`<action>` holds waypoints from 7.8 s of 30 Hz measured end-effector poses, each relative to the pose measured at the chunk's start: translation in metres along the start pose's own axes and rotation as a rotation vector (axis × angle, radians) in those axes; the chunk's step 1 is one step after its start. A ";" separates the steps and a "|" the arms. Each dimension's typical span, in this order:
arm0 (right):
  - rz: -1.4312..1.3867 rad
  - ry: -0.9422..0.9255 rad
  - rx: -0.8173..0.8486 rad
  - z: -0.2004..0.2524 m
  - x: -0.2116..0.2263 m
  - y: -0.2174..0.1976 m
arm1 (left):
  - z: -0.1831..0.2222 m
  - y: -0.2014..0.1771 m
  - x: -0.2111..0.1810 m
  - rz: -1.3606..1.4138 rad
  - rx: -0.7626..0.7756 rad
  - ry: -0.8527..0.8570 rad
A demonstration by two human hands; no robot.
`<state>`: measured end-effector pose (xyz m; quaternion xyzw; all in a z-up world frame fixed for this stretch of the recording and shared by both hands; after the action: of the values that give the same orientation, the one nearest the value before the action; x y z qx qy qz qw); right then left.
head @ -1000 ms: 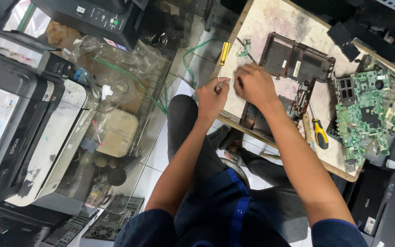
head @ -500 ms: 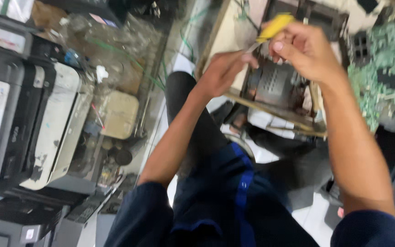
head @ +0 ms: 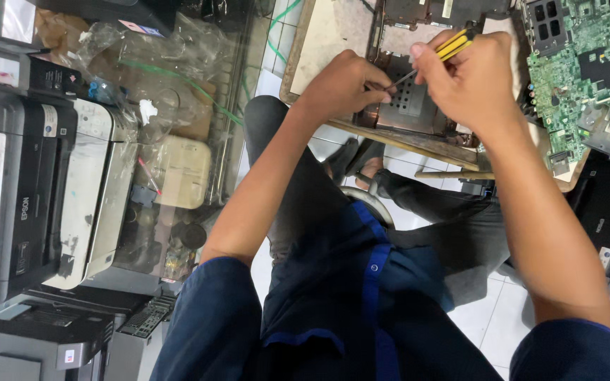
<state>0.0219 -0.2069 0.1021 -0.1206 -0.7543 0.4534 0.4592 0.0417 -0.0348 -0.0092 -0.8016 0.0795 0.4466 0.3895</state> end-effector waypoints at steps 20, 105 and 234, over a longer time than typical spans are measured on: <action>0.130 0.018 0.000 -0.005 -0.021 0.020 | 0.008 0.007 0.016 0.008 -0.027 0.011; 0.307 -0.197 0.203 -0.016 0.032 0.007 | 0.000 0.002 -0.029 -0.007 -0.146 -0.106; -0.098 0.288 0.017 -0.023 -0.070 0.065 | 0.053 -0.047 0.089 0.515 -0.892 -0.331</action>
<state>0.0632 -0.1994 0.0132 -0.1435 -0.6816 0.4150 0.5853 0.0819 0.0534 -0.0686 -0.7627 0.0138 0.6382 -0.1036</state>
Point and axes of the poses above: each hand's wrist, its own z-axis away from the middle knuckle, its own y-axis out of the palm, x = y × z, the point moved 5 cm from there along -z, towards the middle knuckle, and after that the axes turned 7 degrees about x, right-handed, at the moved point
